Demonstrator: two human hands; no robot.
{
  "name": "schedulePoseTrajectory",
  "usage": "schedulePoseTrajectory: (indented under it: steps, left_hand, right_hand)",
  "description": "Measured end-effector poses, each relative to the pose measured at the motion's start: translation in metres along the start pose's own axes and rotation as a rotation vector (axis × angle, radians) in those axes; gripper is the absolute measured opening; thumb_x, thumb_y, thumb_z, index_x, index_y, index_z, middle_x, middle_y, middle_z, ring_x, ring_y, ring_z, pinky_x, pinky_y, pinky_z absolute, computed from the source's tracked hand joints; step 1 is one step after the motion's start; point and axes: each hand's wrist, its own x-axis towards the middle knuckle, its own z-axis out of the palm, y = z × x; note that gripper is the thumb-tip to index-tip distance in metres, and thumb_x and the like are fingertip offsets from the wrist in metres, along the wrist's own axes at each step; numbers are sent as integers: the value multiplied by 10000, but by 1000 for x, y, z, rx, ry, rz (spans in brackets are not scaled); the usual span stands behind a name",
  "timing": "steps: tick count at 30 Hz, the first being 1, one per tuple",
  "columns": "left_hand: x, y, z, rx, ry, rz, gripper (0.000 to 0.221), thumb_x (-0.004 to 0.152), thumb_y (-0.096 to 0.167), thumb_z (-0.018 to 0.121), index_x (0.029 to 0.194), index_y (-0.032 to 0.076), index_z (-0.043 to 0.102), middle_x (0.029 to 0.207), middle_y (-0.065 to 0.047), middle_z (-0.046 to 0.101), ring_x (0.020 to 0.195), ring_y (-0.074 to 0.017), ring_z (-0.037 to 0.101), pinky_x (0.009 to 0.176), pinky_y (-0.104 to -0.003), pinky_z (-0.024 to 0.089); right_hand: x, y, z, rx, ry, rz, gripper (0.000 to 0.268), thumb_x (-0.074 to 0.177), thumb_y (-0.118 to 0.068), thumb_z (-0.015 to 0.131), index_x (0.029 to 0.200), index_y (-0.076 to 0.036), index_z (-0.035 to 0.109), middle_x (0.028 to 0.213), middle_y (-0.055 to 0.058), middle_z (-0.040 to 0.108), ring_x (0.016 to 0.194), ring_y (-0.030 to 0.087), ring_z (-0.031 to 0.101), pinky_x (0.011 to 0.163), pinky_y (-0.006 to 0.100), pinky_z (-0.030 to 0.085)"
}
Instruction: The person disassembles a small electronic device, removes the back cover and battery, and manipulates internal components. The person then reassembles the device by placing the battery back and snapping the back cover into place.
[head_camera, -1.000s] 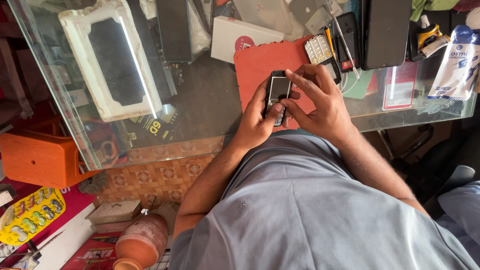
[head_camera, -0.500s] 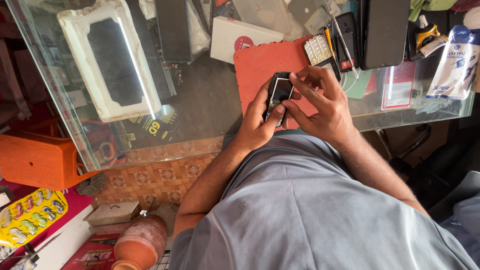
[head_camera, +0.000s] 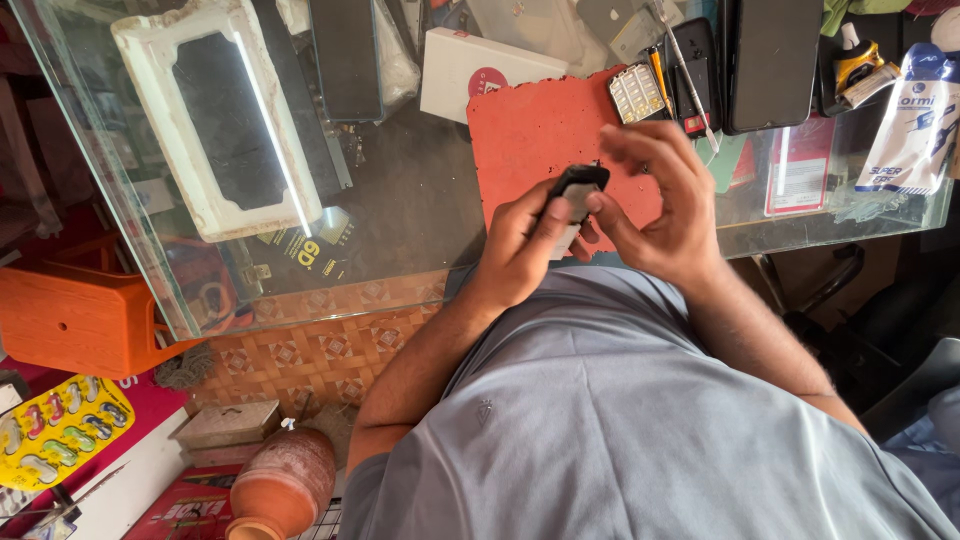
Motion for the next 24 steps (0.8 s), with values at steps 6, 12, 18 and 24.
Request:
schedulePoseTrajectory:
  steps: [6,12,18,24]
  left_hand:
    - [-3,11,10,231,4,85,297,1148,168,460,1276,-46,622,908,-75,691,803,-135,730,680,-278,638]
    - [-3,14,17,239,2,112,275,1135,140,475,1266,-52,623,929,-93,709,773,-133,721,639,-271,623]
    - [-3,23,9,250,-17,123,322,1132,141,415,1281,-76,599,934,-105,726,809,-142,723,702,-281,605]
    - [4,22,13,177,34,41,329,1136,161,420,1231,-75,629,865,-95,725,711,-122,708,628,-262,586]
  right_hand:
    - [-10,17,5,481,-100,185,147,959,46,726,1063,68,625,1083,117,592,979,141,606,871,280,526]
    - [-19,24,5,573,-80,146,105,1001,26,695,1015,58,596,1007,98,586,926,111,597,806,233,500]
    - [-12,20,5,671,-94,292,152,998,-5,656,1117,84,626,1149,105,591,1027,148,632,869,280,577]
    - [-7,9,3,941,-113,333,312,964,-38,629,1247,73,557,1193,112,612,985,190,703,699,340,665]
